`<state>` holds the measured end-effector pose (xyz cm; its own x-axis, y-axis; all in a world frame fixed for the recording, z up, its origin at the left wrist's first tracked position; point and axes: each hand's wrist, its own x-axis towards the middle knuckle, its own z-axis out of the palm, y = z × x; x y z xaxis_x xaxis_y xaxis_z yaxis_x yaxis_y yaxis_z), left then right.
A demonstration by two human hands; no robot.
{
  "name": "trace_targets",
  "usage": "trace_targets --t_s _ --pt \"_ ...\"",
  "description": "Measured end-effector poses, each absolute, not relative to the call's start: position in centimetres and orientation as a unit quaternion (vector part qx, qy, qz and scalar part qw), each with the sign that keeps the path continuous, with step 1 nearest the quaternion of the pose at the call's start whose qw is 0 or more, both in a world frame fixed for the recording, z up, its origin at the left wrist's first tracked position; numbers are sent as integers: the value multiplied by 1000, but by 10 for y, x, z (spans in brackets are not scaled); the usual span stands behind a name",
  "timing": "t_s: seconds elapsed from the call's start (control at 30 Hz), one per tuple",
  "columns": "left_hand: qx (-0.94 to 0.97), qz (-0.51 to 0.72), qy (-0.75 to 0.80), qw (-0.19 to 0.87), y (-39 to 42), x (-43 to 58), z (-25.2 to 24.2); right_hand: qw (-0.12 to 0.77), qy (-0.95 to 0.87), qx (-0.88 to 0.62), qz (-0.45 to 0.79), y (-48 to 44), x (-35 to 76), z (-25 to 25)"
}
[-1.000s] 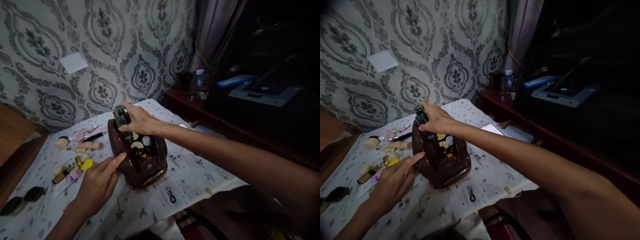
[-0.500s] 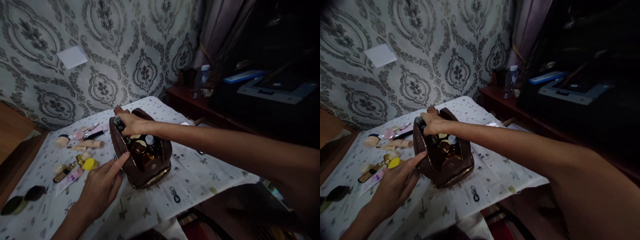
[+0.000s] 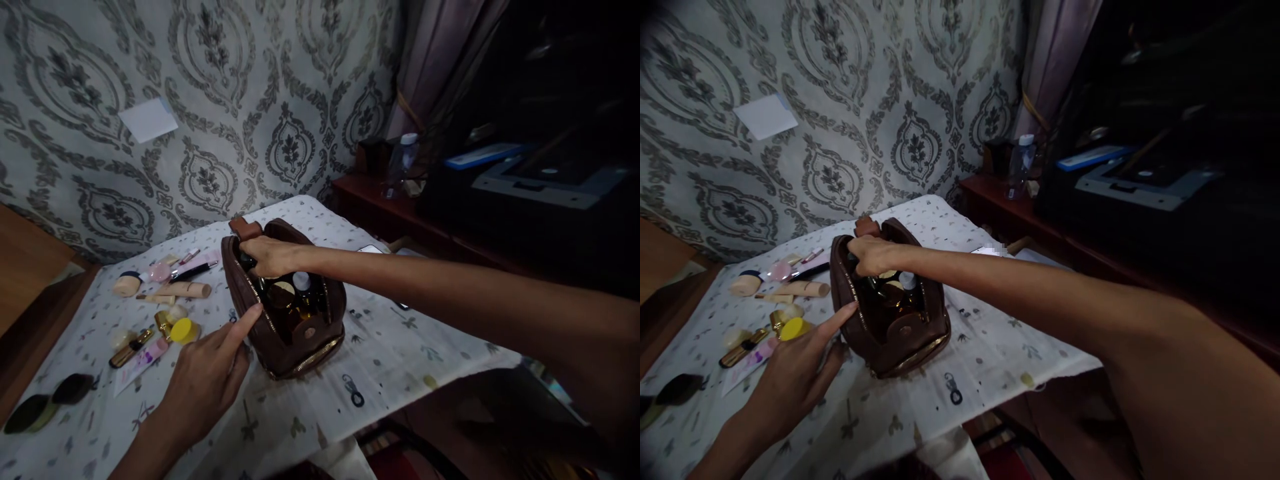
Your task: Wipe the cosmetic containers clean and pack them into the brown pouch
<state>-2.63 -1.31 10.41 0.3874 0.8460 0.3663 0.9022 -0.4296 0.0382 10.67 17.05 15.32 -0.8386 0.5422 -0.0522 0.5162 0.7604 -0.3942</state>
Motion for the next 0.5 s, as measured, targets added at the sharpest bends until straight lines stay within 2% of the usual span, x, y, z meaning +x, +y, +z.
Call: trace_targets --t_s 0.37,0.5 --pt "-824 -152 -539 88 -14 -24 103 -15 -947 -270 174 164 115 164" --pt "-823 -172 -535 80 -17 -26 101 36 -941 -272 199 165 126 173"
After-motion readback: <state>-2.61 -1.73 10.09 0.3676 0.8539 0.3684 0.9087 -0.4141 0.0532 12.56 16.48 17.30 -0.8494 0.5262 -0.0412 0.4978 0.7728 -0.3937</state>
